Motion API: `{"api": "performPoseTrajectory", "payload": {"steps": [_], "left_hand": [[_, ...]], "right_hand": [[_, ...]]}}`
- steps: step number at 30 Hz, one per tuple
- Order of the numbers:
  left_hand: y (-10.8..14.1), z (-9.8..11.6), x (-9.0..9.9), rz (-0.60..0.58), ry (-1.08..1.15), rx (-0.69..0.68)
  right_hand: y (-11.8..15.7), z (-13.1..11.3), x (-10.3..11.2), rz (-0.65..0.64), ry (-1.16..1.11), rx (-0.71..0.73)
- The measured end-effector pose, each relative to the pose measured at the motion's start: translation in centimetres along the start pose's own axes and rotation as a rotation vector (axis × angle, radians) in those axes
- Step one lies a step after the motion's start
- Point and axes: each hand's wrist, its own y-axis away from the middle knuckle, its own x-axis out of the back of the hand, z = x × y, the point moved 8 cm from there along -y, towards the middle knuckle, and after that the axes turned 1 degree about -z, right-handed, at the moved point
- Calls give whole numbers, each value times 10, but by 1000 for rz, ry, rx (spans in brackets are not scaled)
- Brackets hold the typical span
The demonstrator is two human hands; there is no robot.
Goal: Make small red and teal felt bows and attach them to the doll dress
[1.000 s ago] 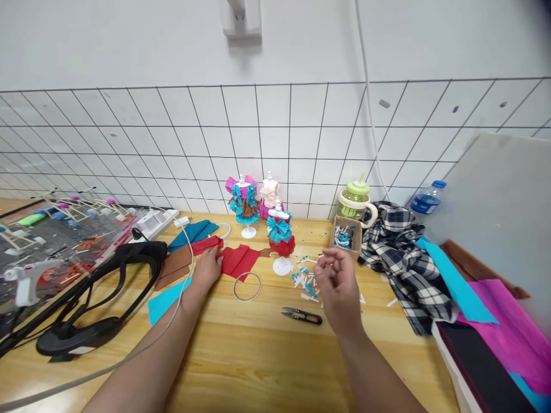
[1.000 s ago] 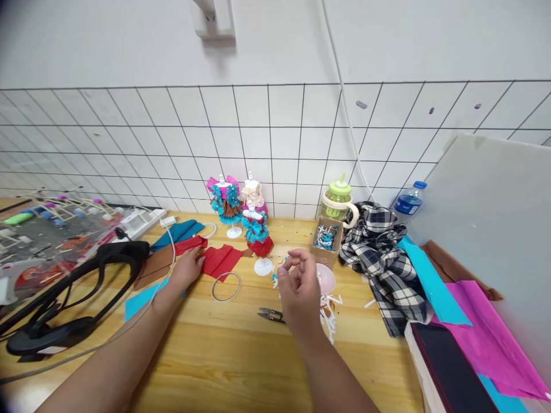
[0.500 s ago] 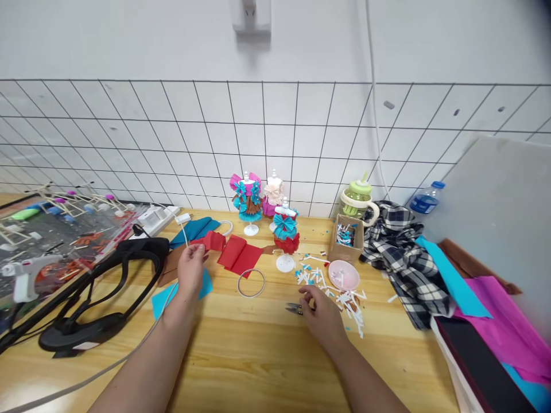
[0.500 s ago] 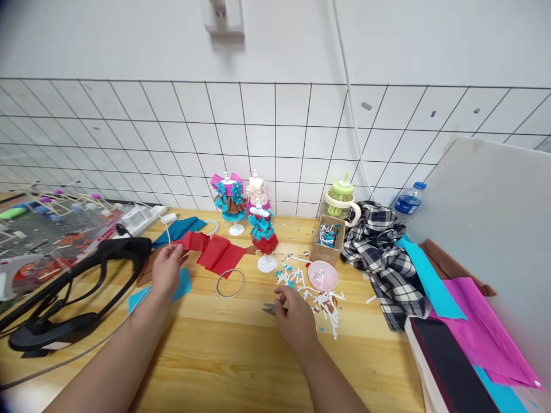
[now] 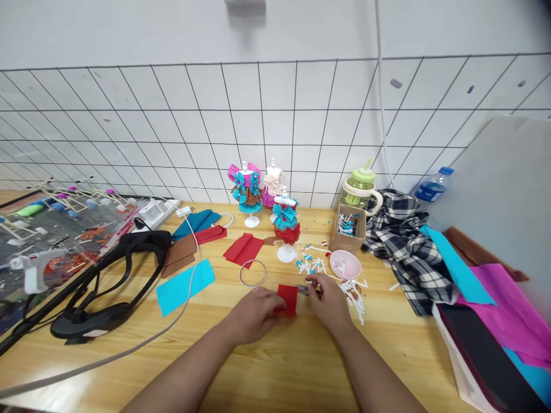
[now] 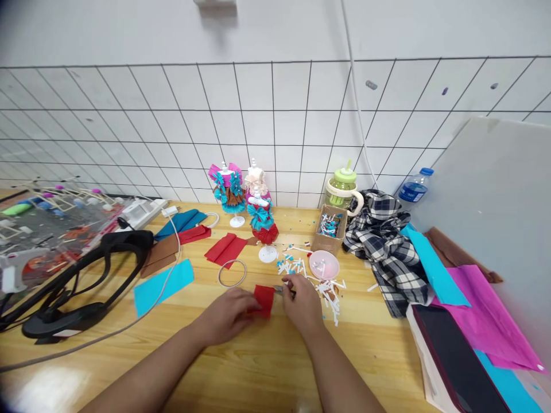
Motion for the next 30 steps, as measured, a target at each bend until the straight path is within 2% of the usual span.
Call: {"api": "performPoseTrajectory", "payload": {"steps": [1, 3, 9, 12, 15, 18, 21, 24, 26, 28, 30], "left_hand": [[1, 7, -9, -69, -39, -50], [2, 11, -14, -127, -73, -88], [3, -14, -8, -19, -107, 73], [1, -16, -8, -2, -185, 101], [1, -19, 4, 64, -211, 132], [8, -35, 28, 182, -260, 232], [17, -55, 40, 174, -341, 318], [20, -67, 41, 141, -331, 352], [19, -67, 40, 166, -281, 367], [17, -61, 38, 226, -200, 373], [12, -46, 32, 249, -114, 314]], "right_hand": [[0, -4, 1, 8, 3, 24], [3, -14, 0, -19, 13, 88], [23, -50, -28, -301, 160, 332], [28, -55, -37, -369, 205, 354], [28, -53, -35, -365, 208, 325], [26, -53, -27, -326, 151, 307], [23, -53, -20, -259, 101, 289], [24, -56, -25, -281, 113, 319], [26, -58, -31, -316, 124, 338], [26, -60, -31, -297, 98, 328], [24, -63, -24, -211, 20, 288]]}}
